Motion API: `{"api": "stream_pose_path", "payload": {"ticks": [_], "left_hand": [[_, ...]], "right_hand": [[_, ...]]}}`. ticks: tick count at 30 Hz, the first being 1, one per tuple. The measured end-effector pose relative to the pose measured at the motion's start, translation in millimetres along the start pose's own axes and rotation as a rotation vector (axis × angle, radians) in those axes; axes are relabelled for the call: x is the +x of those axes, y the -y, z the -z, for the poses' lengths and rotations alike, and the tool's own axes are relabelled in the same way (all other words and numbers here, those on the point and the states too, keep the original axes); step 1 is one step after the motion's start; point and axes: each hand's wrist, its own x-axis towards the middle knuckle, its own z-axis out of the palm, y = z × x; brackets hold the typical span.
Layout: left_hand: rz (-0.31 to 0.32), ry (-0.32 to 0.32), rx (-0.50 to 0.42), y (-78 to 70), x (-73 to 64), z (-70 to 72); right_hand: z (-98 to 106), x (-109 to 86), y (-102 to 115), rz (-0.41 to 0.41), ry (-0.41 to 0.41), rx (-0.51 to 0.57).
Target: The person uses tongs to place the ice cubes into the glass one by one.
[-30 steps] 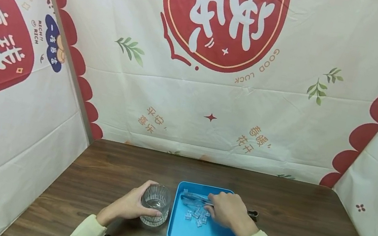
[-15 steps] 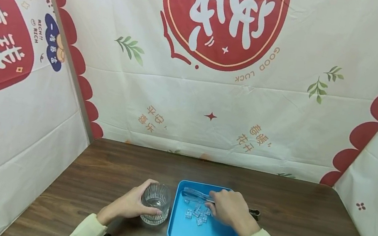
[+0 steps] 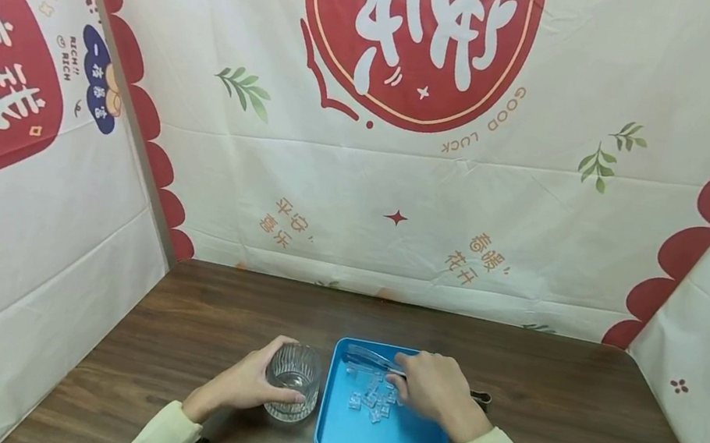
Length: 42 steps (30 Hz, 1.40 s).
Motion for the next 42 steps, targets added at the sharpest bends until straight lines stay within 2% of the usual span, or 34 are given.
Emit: {"api": "stream_pose_path", "payload": {"ticks": [23,42], "left_hand": [[0.008,0.004,0.017,0.5,0.8,0.6],[-0.007,0.003,0.037,0.1,0.5,0.4]], "right_hand": [[8.8,-3.2,0.8,-0.017,0.009,0.0],[26.2,-9.0,4.7,0.008,-0.052,0.0]]}}
